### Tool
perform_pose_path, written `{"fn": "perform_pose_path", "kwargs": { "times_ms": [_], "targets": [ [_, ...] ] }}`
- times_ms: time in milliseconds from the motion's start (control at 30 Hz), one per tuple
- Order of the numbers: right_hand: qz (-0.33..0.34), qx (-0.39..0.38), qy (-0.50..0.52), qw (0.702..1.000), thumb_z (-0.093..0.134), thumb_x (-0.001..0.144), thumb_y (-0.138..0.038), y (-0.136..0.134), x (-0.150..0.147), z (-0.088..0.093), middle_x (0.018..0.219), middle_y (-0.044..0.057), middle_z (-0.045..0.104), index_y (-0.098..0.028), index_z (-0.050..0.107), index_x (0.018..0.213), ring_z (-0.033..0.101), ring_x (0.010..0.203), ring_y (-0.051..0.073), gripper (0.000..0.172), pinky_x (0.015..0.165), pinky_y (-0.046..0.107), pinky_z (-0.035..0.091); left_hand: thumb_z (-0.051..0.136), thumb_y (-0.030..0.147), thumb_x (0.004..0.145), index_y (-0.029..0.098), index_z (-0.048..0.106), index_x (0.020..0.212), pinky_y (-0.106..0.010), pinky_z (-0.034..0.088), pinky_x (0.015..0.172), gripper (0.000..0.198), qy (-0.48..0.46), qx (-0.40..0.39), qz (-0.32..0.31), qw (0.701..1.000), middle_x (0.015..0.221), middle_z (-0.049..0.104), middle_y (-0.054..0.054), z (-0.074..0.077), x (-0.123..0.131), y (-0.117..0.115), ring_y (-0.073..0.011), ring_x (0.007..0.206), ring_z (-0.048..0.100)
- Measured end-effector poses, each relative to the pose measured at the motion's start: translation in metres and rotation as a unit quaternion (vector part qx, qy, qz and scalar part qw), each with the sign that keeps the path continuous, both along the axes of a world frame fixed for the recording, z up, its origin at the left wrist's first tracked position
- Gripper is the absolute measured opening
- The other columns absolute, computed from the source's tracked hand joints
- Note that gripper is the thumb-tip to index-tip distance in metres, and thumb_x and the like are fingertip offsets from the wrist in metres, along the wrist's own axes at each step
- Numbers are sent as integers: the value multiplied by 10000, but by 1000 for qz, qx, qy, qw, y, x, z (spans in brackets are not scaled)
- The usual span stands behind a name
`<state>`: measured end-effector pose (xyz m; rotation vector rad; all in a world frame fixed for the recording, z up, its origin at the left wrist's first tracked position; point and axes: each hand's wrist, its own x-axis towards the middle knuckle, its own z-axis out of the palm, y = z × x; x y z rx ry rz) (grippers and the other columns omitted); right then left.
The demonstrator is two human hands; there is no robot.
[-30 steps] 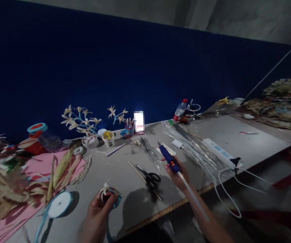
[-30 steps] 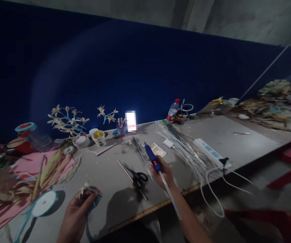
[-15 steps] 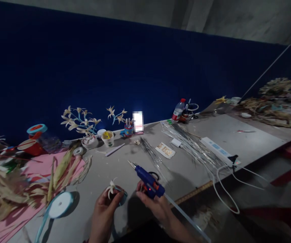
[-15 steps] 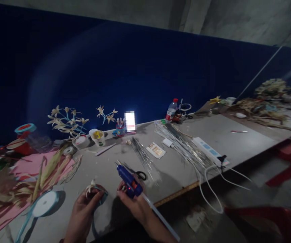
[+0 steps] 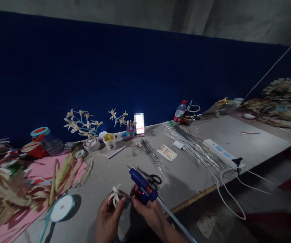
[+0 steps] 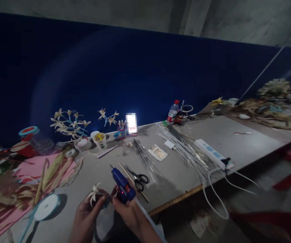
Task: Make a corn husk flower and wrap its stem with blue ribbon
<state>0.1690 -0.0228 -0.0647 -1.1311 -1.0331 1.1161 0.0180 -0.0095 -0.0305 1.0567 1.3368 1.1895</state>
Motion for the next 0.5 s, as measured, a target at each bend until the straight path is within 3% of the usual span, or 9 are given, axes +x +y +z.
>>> {"fn": "perform_pose_path", "kwargs": {
  "times_ms": [167,300,500],
  "targets": [
    [39,1,-11,999,712,833,-421,3,1,-5,966,45,693,-256,641,1009,670,832,220,252,773,353,586,814,516,643,175,775,749,-291,552,704,359,16,29,-9,999,761,757,-89,-2,0,-1,-259,752,687],
    [18,16,-63,998,703,824,-362,3,2,6,966,37,689,-279,634,1031,672,882,237,233,841,377,580,836,490,624,173,782,769,-310,569,732,353,-8,18,-14,1000,790,772,-99,-8,-2,2,-269,769,701],
    [9,51,-111,992,706,810,-320,1,3,18,943,27,689,-321,621,1007,673,842,248,214,804,404,599,815,471,669,174,776,777,-288,564,731,318,-16,13,-39,999,795,771,-96,-10,0,5,-254,768,692]
  ]
}}
